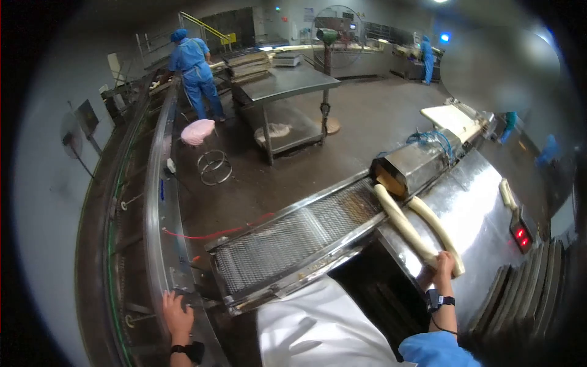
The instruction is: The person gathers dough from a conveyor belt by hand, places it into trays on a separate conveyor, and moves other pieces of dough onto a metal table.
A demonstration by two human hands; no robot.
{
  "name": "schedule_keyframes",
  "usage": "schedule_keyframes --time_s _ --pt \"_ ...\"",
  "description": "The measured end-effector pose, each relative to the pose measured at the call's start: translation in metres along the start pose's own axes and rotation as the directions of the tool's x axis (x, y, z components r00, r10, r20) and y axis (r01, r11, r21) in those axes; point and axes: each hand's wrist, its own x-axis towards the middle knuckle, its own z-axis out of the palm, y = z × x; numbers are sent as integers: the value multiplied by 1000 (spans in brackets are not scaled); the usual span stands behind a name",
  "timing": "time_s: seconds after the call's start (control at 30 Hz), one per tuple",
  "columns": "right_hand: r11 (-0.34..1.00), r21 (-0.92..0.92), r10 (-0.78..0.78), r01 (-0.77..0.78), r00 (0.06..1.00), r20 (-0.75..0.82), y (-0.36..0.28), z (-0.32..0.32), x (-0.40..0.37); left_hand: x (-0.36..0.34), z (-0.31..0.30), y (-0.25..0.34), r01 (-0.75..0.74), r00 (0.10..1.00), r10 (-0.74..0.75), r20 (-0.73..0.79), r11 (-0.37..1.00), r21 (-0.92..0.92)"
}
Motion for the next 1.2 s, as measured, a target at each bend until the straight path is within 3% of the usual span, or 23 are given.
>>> schedule_keyframes --time_s 0.03,0.07,0.1,0.17,0.2,0.27,0.3,0.33,0.4,0.47,0.53,0.6,0.83,0.93,1.03,1.1,1.13,1.2 --pt "946 -325 -42 6 994 -103 -14 -17 -13 0 0 0 -14 1000 14 15 1000 -1" --pt "788 -615 -109 -28 977 -183 -40 -23 -32 0 0 0 -21 1000 21 5 1000 6" --pt "782 -622 -100 -45 976 -196 -47 -30 -38 0 1 1 -26 1000 26 -7 1000 12" --pt "365 -905 -554 217 832 -24 -57 -35 -42 0 0 3 -28 1000 27 6 999 17" --pt "367 -904 -552 219 834 -22 -68 -33 -40 0 -2 4 -11 1000 11 4 1000 24" --pt "426 -837 -380 344 907 179 -86 -17 -32 1 -4 5 -12 1000 12 7 1000 20" --pt "233 -876 -577 421 785 224 -52 -12 -2 0 -5 5 -15 1000 15 14 1000 10" --pt "232 -862 -582 451 774 248 -71 1 -7 -1 -7 5 14 1000 -14 5 1000 22" --pt "390 -826 -199 407 913 356 -115 24 -13 0 -6 6 -16 1000 16 5 1000 7" --pt "374 -818 -170 437 900 402 -120 47 -4 -1 -1 2 2 1000 -2 -29 1000 -5" --pt "342 -856 -180 387 921 345 -131 64 -22 -1 -2 2 -22 999 21 -29 999 -23" --pt "358 -861 -93 360 932 351 -135 74 -39 -1 -8 7 -4 1000 4 -25 1000 -19" --pt "357 -747 -195 561 827 528 -111 61 -59 2 -8 5 4 1000 -4 -3 1000 -13" --pt "406 -758 -212 510 860 464 -118 53 -53 2 -8 5 -2 1000 2 -4 1000 -14" --pt "365 -833 -191 416 909 370 -120 61 -33 2 -6 5 -1 1000 1 10 1000 -3" --pt "338 -910 -173 239 967 189 -121 75 -27 1 -7 5 -7 1000 7 9 1000 -8" --pt "339 -911 -172 236 967 186 -112 86 -19 2 -7 5 -15 1000 15 6 1000 -10" --pt "85 -814 -360 574 780 512 -90 113 3 2 -7 5 -17 1000 17 0 1000 -7"
